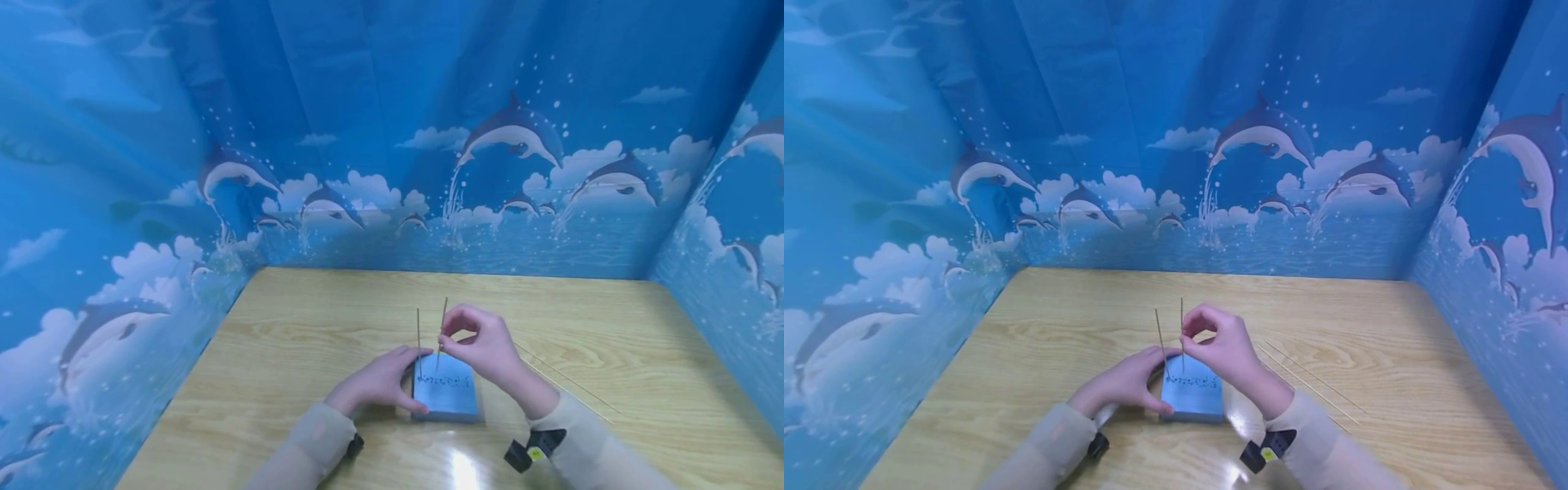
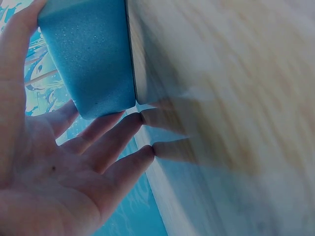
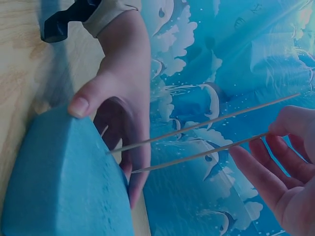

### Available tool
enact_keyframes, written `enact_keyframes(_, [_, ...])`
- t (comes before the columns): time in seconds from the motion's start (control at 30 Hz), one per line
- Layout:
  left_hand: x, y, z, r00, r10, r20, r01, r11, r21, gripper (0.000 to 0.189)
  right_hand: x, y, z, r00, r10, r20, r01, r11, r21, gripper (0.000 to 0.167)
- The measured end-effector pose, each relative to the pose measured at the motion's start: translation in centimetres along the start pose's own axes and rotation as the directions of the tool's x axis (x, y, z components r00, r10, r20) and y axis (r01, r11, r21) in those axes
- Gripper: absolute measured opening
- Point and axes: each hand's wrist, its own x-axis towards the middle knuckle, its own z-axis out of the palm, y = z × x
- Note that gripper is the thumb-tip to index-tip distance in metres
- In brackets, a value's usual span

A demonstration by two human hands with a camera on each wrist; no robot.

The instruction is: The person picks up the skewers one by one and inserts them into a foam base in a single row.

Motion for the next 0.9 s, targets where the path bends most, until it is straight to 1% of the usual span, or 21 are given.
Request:
enact_keyframes(0.1, [0.0,0.0,0.0,1.0,-0.006,0.006,0.006,1.0,-0.014,0.103,0.0,0.0,0.4,1.0,-0.001,0.005,0.001,1.0,0.006,0.018])
enact_keyframes(0.33, [0.2,0.0,0.0,1.0,0.014,-0.007,-0.013,1.0,0.014,0.103,-0.1,0.1,0.9,1.0,0.006,0.018,-0.007,1.0,0.026,0.016])
enact_keyframes(0.6, [0.0,0.0,-0.1,1.0,0.007,0.0,-0.007,1.0,0.007,0.104,-0.1,0.5,1.4,0.999,0.028,0.024,-0.028,1.0,-0.003,0.017])
enact_keyframes(0.8, [0.0,0.1,0.0,1.0,0.009,-0.002,-0.009,1.0,0.015,0.104,-0.2,0.6,1.6,0.999,0.026,0.022,-0.026,1.0,0.01,0.017])
enact_keyframes(0.9, [0.0,0.1,0.0,1.0,-0.005,0.004,0.005,1.0,0.009,0.105,-0.2,0.7,1.7,0.999,0.029,0.021,-0.029,0.999,0.017,0.017])
